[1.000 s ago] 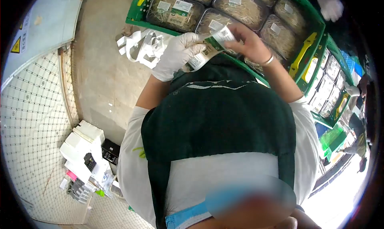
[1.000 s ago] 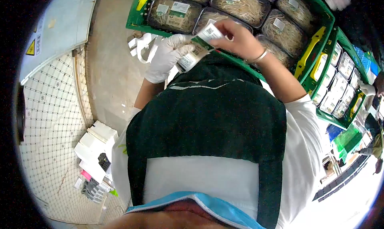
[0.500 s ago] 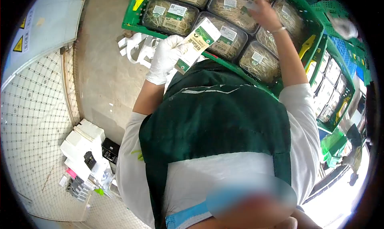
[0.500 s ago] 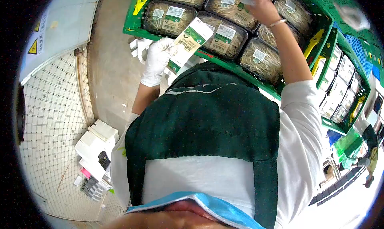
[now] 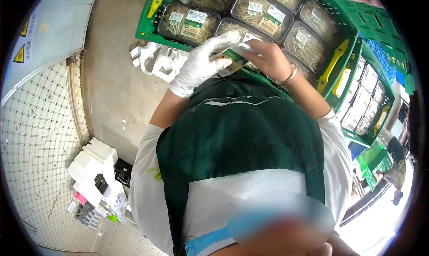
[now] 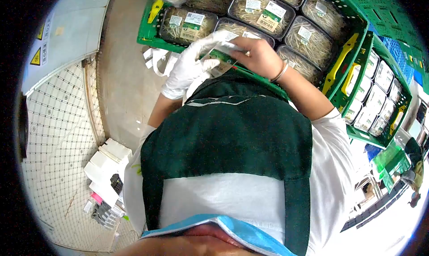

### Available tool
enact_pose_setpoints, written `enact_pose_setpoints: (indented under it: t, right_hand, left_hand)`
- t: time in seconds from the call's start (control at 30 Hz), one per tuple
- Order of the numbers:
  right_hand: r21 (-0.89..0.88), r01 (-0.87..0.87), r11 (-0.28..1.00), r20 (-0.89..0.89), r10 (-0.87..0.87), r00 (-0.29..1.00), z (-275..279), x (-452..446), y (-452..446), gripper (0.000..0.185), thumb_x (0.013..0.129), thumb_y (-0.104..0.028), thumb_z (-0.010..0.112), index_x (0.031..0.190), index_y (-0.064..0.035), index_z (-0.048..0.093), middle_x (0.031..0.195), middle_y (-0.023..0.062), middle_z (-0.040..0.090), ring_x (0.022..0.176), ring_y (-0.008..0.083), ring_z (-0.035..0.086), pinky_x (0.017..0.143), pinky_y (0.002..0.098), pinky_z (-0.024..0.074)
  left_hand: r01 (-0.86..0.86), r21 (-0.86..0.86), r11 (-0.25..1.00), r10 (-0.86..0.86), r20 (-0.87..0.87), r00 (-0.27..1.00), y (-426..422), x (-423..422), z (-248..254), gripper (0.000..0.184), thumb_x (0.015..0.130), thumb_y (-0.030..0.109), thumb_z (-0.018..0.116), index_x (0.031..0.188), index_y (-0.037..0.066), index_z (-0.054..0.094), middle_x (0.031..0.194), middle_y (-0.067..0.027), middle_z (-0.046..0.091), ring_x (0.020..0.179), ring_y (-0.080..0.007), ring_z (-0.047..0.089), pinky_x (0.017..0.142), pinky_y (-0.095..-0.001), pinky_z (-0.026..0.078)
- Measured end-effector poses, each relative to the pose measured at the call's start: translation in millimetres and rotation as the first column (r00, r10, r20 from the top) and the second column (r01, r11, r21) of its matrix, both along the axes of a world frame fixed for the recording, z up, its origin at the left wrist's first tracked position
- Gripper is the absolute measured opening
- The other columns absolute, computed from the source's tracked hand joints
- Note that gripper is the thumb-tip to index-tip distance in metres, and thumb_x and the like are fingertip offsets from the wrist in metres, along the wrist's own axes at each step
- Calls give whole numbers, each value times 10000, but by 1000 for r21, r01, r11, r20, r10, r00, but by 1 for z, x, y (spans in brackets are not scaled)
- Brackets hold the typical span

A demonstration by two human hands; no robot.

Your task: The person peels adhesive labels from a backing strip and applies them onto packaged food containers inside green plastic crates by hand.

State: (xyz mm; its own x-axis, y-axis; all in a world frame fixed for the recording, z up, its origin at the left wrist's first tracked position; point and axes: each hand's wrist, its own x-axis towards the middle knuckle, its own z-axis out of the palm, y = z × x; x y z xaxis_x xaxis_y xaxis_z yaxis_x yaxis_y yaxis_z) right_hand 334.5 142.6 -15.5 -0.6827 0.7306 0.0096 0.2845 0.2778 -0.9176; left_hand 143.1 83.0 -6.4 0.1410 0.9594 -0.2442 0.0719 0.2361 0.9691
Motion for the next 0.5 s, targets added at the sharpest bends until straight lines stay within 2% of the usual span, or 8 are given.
enact_pose_setpoints:
  t: [0.03,0.17,0.23,0.27,0.37,0.4,0.47,0.5]
  right_hand:
    - [-75,91,993,-16,-92,996,9,-6,-6,179,730,-112,609,867,-5,570,751,152,579,661,266,576,604,297,454]
    - [-22,312,950,77,-310,948,6,8,4,120,713,-122,637,757,-18,594,715,103,606,641,199,595,578,282,465]
    - [268,408,873,144,-455,879,-19,39,55,131,721,-178,638,780,-65,607,729,91,617,644,194,603,581,289,481]
    - [342,345,874,367,-462,808,-24,59,93,203,725,-232,631,849,-76,597,754,103,616,672,220,607,583,299,479]
    - [501,312,807,101,-413,905,-69,86,182,381,746,-291,584,1034,-63,482,911,138,578,844,286,552,713,360,435]
    - [449,107,887,573,-377,727,-67,84,194,499,867,-344,375,1276,-73,282,1336,125,246,1165,308,322,951,396,305]
    - [701,5,713,656,-648,387,-136,84,216,414,747,-312,543,1077,-72,475,1021,143,548,955,287,517,777,392,423]
    - [628,-29,778,745,-590,313,-130,77,209,455,740,-345,508,1088,-54,475,1112,157,501,1022,300,482,822,426,404]
  left_hand:
    - [-122,22,992,120,86,989,3,13,0,167,774,63,574,928,-2,567,838,-41,602,747,-80,513,688,-229,424]
    - [17,-74,997,-26,-132,991,13,19,6,167,769,137,613,785,-8,533,697,-14,545,621,-39,440,556,-204,389]
    - [79,-76,994,-88,-128,988,10,13,-7,178,760,147,627,735,11,515,653,14,517,594,-34,436,527,-181,377]
    - [21,-319,947,16,113,993,5,7,-11,140,773,124,607,757,10,526,670,1,543,608,-39,479,537,-174,395]
    - [-77,-241,968,85,26,996,0,-7,-16,117,786,120,582,761,13,543,678,-7,559,609,-48,495,546,-201,415]
    - [-85,-238,968,93,22,995,0,-9,-16,117,786,120,582,761,13,543,678,-7,559,609,-48,495,546,-201,415]
    - [-90,-336,938,93,-9,996,-5,-12,-12,117,788,132,584,775,20,552,692,-4,567,605,-46,497,540,-199,414]
    - [-94,-400,912,94,-20,995,-5,-12,-2,129,790,144,586,800,18,560,691,1,568,601,-47,494,538,-201,414]
